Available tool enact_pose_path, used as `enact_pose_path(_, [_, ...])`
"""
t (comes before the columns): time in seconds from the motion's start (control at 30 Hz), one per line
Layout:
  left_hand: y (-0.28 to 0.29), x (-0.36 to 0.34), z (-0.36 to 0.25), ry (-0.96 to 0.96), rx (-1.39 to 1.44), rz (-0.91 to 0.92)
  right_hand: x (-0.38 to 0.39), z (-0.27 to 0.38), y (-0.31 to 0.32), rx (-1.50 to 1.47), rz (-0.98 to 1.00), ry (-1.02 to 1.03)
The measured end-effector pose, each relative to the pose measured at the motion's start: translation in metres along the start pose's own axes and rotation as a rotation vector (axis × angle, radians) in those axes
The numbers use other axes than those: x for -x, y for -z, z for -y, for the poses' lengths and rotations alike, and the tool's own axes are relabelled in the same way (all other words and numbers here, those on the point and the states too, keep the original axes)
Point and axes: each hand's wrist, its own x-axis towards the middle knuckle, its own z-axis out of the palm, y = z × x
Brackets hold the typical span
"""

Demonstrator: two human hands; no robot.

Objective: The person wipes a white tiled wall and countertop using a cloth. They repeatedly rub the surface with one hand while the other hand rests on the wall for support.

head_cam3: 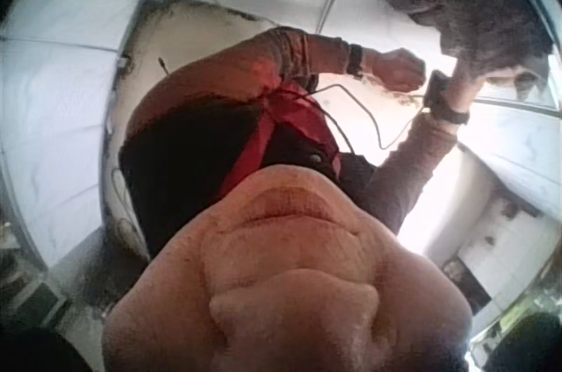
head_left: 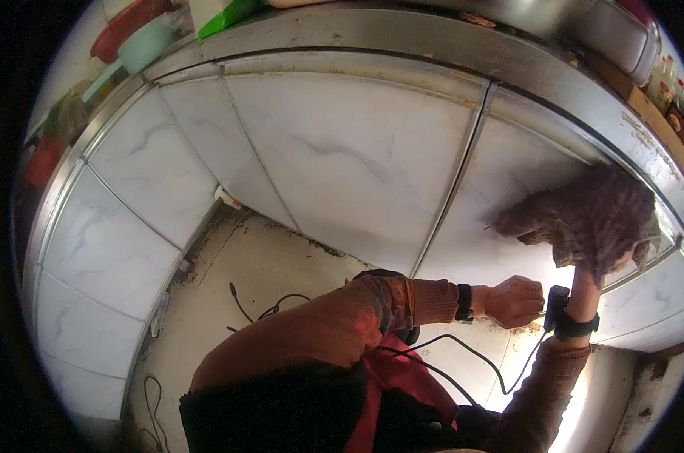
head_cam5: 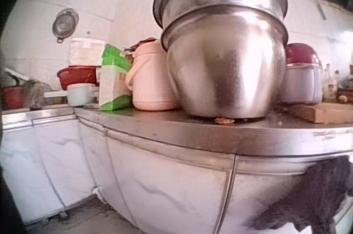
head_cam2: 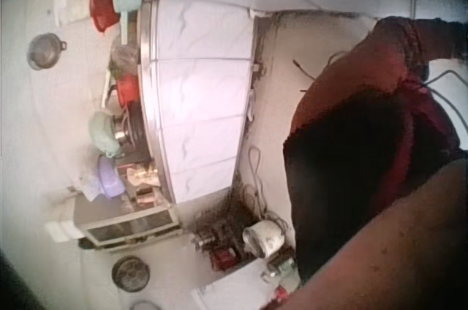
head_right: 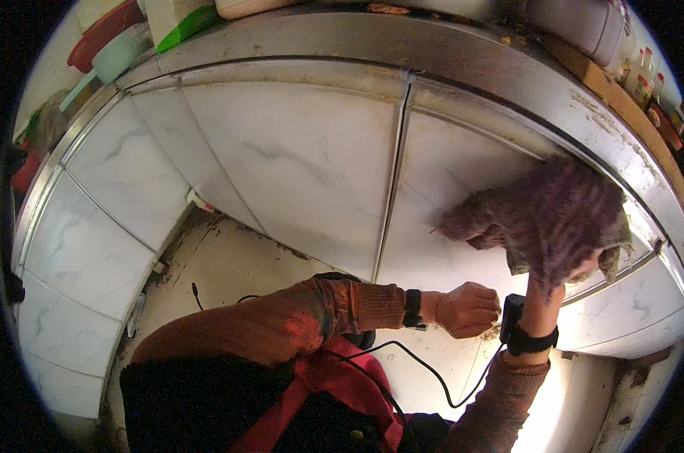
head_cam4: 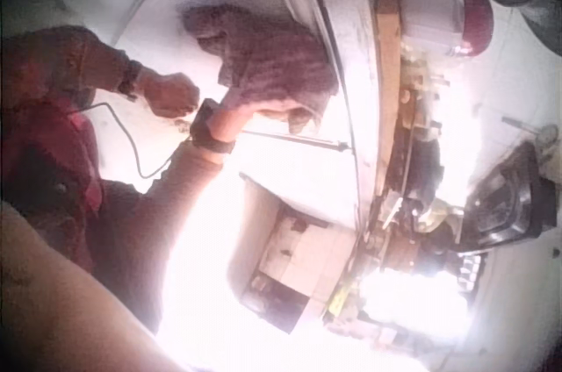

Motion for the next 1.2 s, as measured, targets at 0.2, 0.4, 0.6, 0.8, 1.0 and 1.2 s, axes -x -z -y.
enact_pose_path(0.2, [0.058,-0.036,-0.054,0.039,0.117,-0.173,0.087,0.031,-0.02,-0.448,-0.031,-0.393])
enact_pose_path(0.4, [0.13,-0.056,-0.078,0.285,-0.316,-0.1,0.063,0.109,-0.111,0.13,0.419,0.095])
enact_pose_path(0.6, [0.167,-0.079,-0.037,0.134,-0.782,-0.459,-0.005,0.131,-0.181,0.731,0.026,0.837])
enact_pose_path(0.8, [0.174,-0.086,-0.016,0.14,-0.964,-0.27,0.016,0.14,-0.171,0.603,0.111,0.652])
enact_pose_path(1.0, [0.179,-0.107,-0.003,0.02,-1.2,-0.156,-0.003,0.14,-0.168,0.713,0.035,0.798])
enact_pose_path(1.2, [0.187,-0.108,0.005,-0.051,-1.227,-0.081,0.005,0.139,-0.16,0.707,0.212,0.632])
